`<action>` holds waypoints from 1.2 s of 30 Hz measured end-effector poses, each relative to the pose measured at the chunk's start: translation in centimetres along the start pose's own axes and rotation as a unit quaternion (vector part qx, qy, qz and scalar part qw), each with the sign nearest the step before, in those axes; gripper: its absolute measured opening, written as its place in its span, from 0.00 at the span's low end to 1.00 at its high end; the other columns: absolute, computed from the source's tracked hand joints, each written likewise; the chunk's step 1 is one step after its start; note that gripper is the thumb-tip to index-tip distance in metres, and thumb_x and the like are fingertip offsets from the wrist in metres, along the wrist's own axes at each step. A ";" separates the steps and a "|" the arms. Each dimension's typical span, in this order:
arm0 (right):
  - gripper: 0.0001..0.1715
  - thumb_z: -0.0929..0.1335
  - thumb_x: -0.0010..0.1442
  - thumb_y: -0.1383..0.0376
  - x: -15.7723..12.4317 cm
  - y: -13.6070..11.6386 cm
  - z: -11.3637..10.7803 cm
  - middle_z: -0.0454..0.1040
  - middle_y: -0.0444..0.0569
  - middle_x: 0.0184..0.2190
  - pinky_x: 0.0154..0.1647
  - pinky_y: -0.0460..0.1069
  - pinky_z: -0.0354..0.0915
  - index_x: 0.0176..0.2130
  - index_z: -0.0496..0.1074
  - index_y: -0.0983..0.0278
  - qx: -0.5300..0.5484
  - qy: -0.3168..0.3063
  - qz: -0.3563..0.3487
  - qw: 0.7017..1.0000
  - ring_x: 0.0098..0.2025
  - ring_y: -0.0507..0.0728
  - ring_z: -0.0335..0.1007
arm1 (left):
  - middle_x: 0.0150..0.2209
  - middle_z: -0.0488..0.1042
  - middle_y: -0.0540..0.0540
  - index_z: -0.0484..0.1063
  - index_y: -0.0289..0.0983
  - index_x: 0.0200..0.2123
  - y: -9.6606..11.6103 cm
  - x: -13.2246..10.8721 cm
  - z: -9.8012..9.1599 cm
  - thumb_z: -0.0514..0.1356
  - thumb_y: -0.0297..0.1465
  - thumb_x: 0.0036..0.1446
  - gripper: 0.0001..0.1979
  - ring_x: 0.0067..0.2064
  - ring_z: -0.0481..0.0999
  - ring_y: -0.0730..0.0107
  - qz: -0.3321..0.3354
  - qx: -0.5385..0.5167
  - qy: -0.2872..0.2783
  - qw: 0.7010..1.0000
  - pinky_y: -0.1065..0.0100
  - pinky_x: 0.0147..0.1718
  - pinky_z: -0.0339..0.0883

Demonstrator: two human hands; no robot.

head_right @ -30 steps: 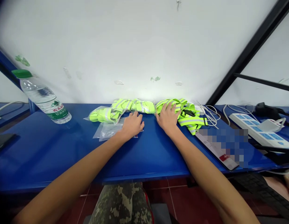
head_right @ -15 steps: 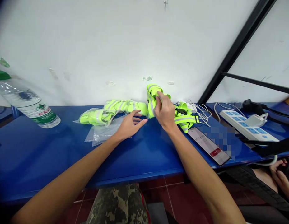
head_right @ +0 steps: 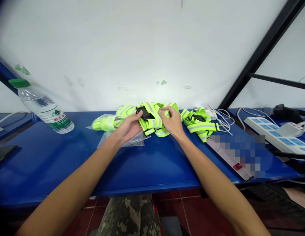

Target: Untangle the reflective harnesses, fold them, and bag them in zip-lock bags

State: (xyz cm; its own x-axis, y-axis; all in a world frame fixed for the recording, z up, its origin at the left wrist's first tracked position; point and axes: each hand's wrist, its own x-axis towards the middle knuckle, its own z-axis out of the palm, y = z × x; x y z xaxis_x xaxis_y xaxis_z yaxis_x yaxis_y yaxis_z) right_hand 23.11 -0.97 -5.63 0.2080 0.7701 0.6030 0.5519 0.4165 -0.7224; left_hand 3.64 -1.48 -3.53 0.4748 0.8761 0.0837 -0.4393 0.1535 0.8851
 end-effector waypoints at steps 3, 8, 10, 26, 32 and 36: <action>0.14 0.70 0.57 0.55 -0.5 -1.1 -0.2 0.73 0.54 0.42 0.52 0.59 0.65 0.39 0.76 0.62 -0.074 0.053 -0.067 0.994 0.46 0.61 0.69 | 0.46 0.79 0.39 0.74 0.35 0.47 -0.4 0.3 -0.4 0.69 0.33 0.51 0.20 0.45 0.79 0.57 -0.004 0.027 0.058 0.998 0.57 0.45 0.73; 0.17 0.71 0.56 0.50 -1.8 -3.1 0.6 0.60 0.55 0.63 0.63 0.68 0.54 0.35 0.78 0.60 -0.130 -0.041 -0.155 0.978 0.66 0.68 0.54 | 0.42 0.79 0.44 0.74 0.37 0.47 -1.1 0.1 -0.1 0.71 0.31 0.48 0.21 0.39 0.78 0.65 0.017 0.065 0.112 0.991 0.65 0.39 0.72; 0.20 0.71 0.55 0.49 -2.1 -3.1 0.9 0.57 0.57 0.65 0.63 0.70 0.53 0.37 0.78 0.62 -0.143 -0.077 -0.127 0.979 0.68 0.71 0.51 | 0.40 0.79 0.44 0.74 0.36 0.46 -1.1 0.1 0.0 0.71 0.33 0.48 0.21 0.37 0.77 0.68 0.025 0.065 0.118 0.991 0.68 0.36 0.71; 0.16 0.69 0.54 0.59 -3.5 -3.5 1.2 0.43 0.55 0.72 0.61 0.74 0.49 0.40 0.77 0.64 -0.288 -0.134 -0.203 0.926 0.71 0.73 0.42 | 0.38 0.75 0.45 0.69 0.37 0.41 -1.9 1.0 -0.9 0.64 0.36 0.57 0.12 0.38 0.75 0.68 0.134 0.249 0.232 0.931 0.69 0.37 0.68; 0.14 0.66 0.53 0.63 -3.8 -4.6 1.3 0.44 0.58 0.72 0.63 0.76 0.45 0.39 0.73 0.66 -0.364 -0.133 -0.207 0.898 0.70 0.74 0.43 | 0.35 0.74 0.47 0.69 0.37 0.40 -2.3 1.2 -0.7 0.65 0.33 0.55 0.11 0.36 0.74 0.70 0.133 0.265 0.231 0.927 0.69 0.37 0.68; 0.18 0.65 0.59 0.58 -3.7 -4.5 0.8 0.43 0.58 0.72 0.62 0.77 0.46 0.46 0.72 0.66 -0.376 -0.164 -0.226 0.883 0.71 0.74 0.42 | 0.32 0.74 0.48 0.68 0.38 0.41 -1.4 0.9 -1.0 0.64 0.31 0.55 0.11 0.33 0.74 0.70 0.132 0.273 0.239 0.923 0.70 0.34 0.67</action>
State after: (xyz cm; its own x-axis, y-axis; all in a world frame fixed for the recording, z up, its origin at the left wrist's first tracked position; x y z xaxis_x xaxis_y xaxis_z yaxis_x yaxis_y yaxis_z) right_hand 19.18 -5.27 -4.86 -0.3483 0.7565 0.5535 0.9249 0.3735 0.0714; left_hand 3.95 -0.40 -5.19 -0.0409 0.9716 0.2332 0.0200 -0.2326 0.9724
